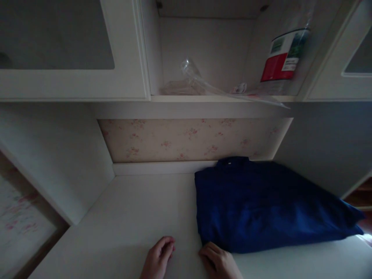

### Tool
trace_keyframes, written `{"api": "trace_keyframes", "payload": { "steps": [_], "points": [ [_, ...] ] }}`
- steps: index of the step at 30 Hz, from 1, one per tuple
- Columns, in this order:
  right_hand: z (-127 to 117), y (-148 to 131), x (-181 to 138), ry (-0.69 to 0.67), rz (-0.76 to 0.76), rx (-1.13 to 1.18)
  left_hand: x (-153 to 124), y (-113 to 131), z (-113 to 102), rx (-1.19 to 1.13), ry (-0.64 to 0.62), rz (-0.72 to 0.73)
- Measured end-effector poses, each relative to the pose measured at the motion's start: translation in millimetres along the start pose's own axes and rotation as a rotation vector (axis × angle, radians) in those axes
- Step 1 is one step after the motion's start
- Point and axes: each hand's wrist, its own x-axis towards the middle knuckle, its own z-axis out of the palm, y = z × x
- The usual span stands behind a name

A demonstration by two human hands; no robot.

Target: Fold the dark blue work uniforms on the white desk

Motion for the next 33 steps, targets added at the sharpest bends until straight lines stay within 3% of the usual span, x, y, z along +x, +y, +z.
{"api": "trace_keyframes", "payload": {
  "steps": [33],
  "points": [
    [-1.6, -0.9, -1.2, 0.005, 0.001, 0.041, -4.1, 0.5, 0.4, 0.086, 0.012, 0.076]
  ]
}}
